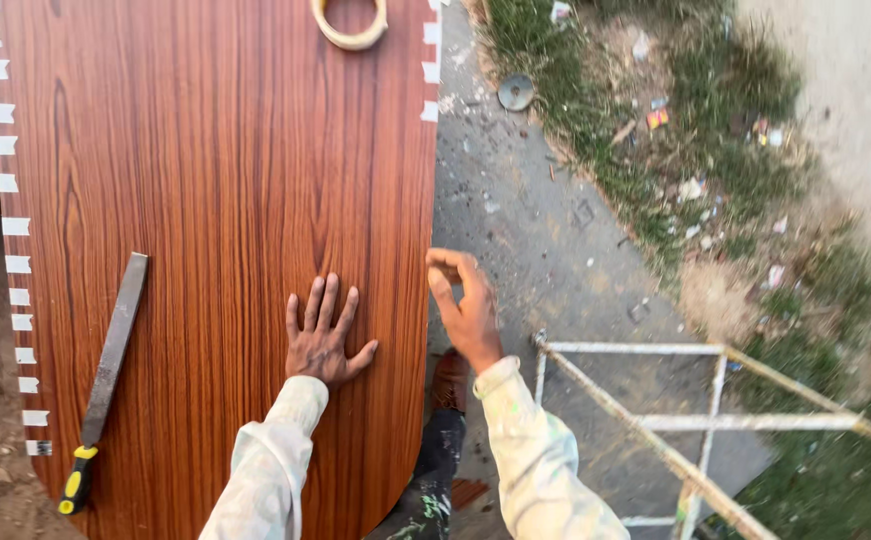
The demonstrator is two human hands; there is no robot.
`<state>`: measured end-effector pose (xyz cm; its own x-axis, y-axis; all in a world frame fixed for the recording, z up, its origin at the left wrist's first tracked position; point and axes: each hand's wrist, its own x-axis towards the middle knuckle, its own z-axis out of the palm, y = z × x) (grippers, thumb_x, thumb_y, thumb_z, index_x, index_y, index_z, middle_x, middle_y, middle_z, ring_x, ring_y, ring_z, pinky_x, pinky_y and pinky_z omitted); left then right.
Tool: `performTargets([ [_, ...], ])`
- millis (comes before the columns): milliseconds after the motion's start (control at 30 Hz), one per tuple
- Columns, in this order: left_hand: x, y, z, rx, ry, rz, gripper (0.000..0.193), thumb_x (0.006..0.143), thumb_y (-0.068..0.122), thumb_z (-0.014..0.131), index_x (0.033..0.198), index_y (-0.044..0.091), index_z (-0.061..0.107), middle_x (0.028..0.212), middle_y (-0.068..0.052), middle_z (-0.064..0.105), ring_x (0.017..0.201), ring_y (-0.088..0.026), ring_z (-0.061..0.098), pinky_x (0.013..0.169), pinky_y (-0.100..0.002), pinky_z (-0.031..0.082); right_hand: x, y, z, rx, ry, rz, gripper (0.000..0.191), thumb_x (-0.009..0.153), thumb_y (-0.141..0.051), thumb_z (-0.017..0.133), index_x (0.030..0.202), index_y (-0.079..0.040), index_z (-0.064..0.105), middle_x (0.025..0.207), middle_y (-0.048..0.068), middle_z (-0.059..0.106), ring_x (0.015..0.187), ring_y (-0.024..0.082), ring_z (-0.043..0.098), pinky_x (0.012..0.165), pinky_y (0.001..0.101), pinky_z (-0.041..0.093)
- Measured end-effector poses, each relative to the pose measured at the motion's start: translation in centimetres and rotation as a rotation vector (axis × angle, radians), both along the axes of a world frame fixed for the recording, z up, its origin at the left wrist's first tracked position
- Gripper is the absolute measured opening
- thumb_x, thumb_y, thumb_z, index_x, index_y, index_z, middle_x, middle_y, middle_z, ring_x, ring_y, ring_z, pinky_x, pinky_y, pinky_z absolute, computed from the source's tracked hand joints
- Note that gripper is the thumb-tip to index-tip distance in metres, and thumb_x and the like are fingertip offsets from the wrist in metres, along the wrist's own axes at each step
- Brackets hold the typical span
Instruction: The person applies masking tape along the curved edge of a wooden tabletop, then uses a metal file to smooth the edge. The person continues applying tape along the remaining edge of the tabletop.
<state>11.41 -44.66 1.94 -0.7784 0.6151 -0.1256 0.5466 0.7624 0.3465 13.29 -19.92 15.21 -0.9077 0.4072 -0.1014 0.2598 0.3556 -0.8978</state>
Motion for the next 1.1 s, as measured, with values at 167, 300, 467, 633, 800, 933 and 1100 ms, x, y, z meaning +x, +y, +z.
performTargets([
  [167,-0.3,0.0,0.0,0.051,-0.038,0.033,0.089,0.084,0.07,0.046,0.159,0.026,0.026,0.17,-0.006,0.013,0.156,-0.025,0.009,0.125,-0.059,0.004,-13.7,3.8,-2.4,0.238,0.09,0.205,0.043,0.104,-0.02,0.065,0.144,-0.008,0.056,0.129,0.01,0.063,0.111,0.025,0.067,0.099,0.0375,0.053],
  [300,-0.4,-0.4,-0.5,0.115,-0.05,0.048,0.083,0.087,0.065,0.044,0.159,0.027,0.026,0.169,-0.003,0.013,0.156,-0.022,0.009,0.125,-0.054,0.004,-22.7,4.7,-4.2,0.353,0.109,0.351,0.065,0.097,-0.016,0.067,0.155,-0.011,0.039,0.156,0.015,0.041,0.105,0.026,0.065,0.097,0.0385,0.054],
  [467,-0.8,-1.2,-0.7,0.134,-0.063,0.066,0.08,0.089,0.06,0.042,0.159,0.026,0.025,0.169,-0.003,0.014,0.155,-0.021,0.01,0.125,-0.049,0.005,-30.1,1.9,-7.5,0.622,0.07,0.506,0.074,0.094,-0.024,0.072,0.157,-0.01,0.036,0.159,0.015,0.037,0.126,0.034,0.055,0.101,0.0445,0.047],
  [633,-1.9,-1.8,-0.8,0.269,0.027,0.067,0.079,0.095,0.058,0.036,0.161,0.019,0.02,0.169,-0.007,0.011,0.155,-0.025,0.008,0.123,-0.049,0.004,-32.3,-0.6,-9.8,0.69,0.146,0.362,0.077,0.093,-0.033,0.073,0.154,-0.002,0.037,0.141,0.02,0.049,0.129,0.038,0.048,0.108,0.051,0.04],
  [800,-2.6,-2.3,-0.3,0.251,0.0,0.055,0.08,0.093,0.056,0.033,0.16,0.017,0.013,0.168,-0.008,0.009,0.153,-0.025,0.005,0.121,-0.049,0.002,-32.6,-0.8,-10.0,0.756,0.092,0.511,0.041,0.085,-0.039,0.082,0.109,-0.01,0.063,0.113,0.011,0.059,0.113,0.036,0.056,0.097,0.0514,0.044],
  [933,-3.1,-2.3,0.1,0.21,0.07,0.075,0.079,0.094,0.054,0.031,0.161,0.019,0.011,0.168,-0.005,0.008,0.153,-0.022,0.003,0.122,-0.046,0.002,-32.7,-0.9,-9.7,0.721,0.139,0.575,0.046,0.074,-0.042,0.088,0.093,-0.01,0.062,0.106,0.011,0.057,0.101,0.033,0.055,0.09,0.051,0.043],
  [1100,-3.6,-2.5,0.0,0.178,0.129,0.116,0.075,0.098,0.051,0.033,0.16,0.017,0.011,0.167,-0.007,0.008,0.152,-0.022,0.004,0.123,-0.045,0.004,-32.6,-0.3,-10.1,0.638,0.19,0.794,0.041,0.071,-0.042,0.091,0.083,-0.013,0.064,0.096,0.005,0.058,0.088,0.026,0.058,0.079,0.0474,0.043],
])
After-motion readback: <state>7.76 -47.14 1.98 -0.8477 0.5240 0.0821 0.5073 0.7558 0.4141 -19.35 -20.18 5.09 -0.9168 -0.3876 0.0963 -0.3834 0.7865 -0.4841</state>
